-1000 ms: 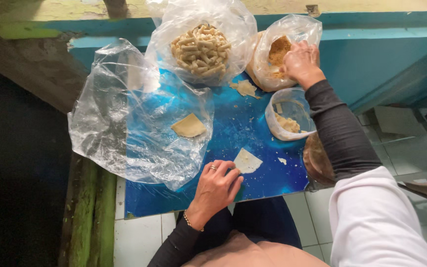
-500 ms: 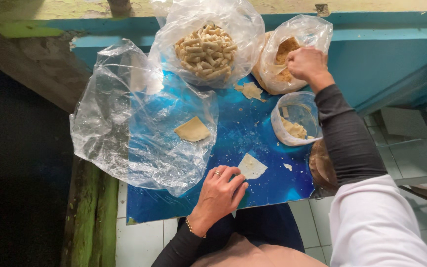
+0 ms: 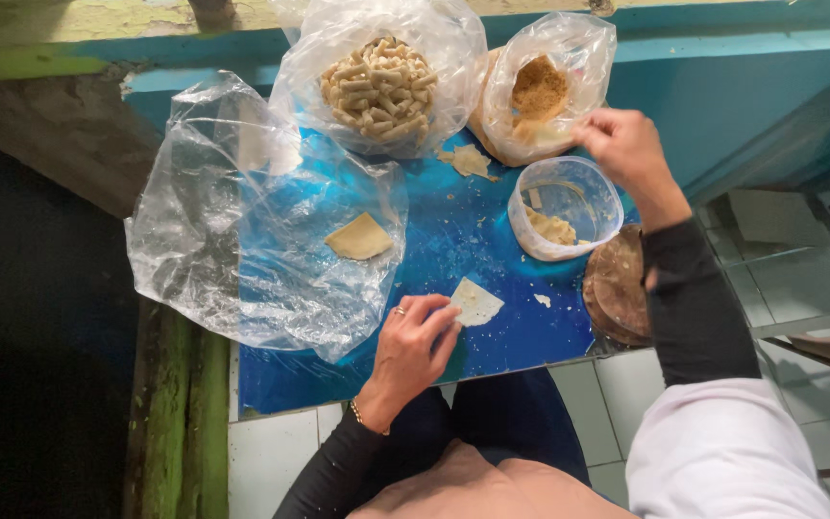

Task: The person sits at a small blue table and folds small square dough wrappers around a bit of filling, pinching them closed by hand. They take wrappers and filling from plastic bags and a container, and place the folded pastries into a plastic bag with a pile of finished ones.

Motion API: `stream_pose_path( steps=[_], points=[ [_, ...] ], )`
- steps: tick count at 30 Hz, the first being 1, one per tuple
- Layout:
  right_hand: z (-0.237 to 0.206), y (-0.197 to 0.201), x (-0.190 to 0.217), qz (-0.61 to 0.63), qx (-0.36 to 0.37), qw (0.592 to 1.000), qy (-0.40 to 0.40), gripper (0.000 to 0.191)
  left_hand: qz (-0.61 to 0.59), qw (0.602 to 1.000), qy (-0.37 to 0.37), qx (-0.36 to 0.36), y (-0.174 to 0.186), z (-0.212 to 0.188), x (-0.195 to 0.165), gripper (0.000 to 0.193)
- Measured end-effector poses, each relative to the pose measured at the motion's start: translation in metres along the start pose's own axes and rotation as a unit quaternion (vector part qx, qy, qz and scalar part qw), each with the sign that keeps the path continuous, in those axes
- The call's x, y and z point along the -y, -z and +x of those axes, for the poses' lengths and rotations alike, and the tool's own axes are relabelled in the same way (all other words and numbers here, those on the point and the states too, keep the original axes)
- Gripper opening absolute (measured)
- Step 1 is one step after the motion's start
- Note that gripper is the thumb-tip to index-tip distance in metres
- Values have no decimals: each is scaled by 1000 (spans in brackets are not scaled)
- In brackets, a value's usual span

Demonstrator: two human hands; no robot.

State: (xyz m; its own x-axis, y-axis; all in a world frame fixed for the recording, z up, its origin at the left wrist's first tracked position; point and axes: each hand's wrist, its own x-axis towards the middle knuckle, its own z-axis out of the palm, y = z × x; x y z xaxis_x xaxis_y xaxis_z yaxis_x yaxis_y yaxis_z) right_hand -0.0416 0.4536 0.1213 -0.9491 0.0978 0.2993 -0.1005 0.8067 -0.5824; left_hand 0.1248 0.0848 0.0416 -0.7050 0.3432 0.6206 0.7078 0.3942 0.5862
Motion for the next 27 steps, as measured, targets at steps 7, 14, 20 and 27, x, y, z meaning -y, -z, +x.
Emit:
stream_pose_path(
  steps=[7, 14, 20, 27],
  points=[
    [-130, -21, 70, 29, 91, 992, 77, 14, -27, 996, 68, -41, 1, 9, 3, 23],
    [-168, -38, 93, -107, 39, 967, 229, 9, 90, 995, -32, 35, -12, 13, 3, 39],
    [-172, -41, 95, -164, 23, 950, 265, 7, 148, 986, -57, 49, -25, 8, 1, 37],
    [-168, -37, 101, -148, 13, 950, 276, 6, 133, 989, -64, 28, -20, 2, 1, 34]
  ],
)
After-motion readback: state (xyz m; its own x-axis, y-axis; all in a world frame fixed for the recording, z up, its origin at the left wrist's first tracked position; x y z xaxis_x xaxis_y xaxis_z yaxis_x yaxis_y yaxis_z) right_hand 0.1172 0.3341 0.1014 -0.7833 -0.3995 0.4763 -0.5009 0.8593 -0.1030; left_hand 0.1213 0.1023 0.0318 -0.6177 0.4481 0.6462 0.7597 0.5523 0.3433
